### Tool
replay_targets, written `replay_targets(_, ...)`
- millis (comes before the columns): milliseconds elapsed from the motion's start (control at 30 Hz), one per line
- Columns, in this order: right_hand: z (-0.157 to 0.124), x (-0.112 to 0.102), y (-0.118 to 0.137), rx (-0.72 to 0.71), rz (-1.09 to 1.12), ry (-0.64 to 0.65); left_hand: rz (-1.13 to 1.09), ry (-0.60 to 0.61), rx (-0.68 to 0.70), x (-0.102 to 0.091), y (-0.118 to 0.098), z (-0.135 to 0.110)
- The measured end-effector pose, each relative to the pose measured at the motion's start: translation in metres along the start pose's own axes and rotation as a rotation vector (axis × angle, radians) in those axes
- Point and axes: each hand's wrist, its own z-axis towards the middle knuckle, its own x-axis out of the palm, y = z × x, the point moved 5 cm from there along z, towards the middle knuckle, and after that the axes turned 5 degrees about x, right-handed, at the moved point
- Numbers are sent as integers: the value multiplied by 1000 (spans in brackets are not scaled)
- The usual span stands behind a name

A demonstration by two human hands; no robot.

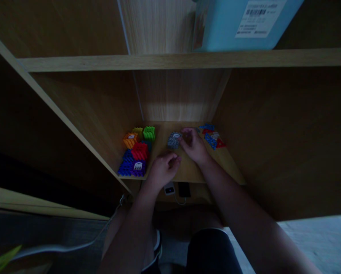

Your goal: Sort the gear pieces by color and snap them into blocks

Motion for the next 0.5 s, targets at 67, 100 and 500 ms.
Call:
replay_targets(67,2,-5,-5,32,-90,-51,-5,1,-6,0,0,0)
replay_targets(100,3,-6,-9,48,-149,-74,-8,1,-8,0,0,0)
replay_targets(500,2,14,-50,200,-682,174,-8,-4,-17,0,-1,0)
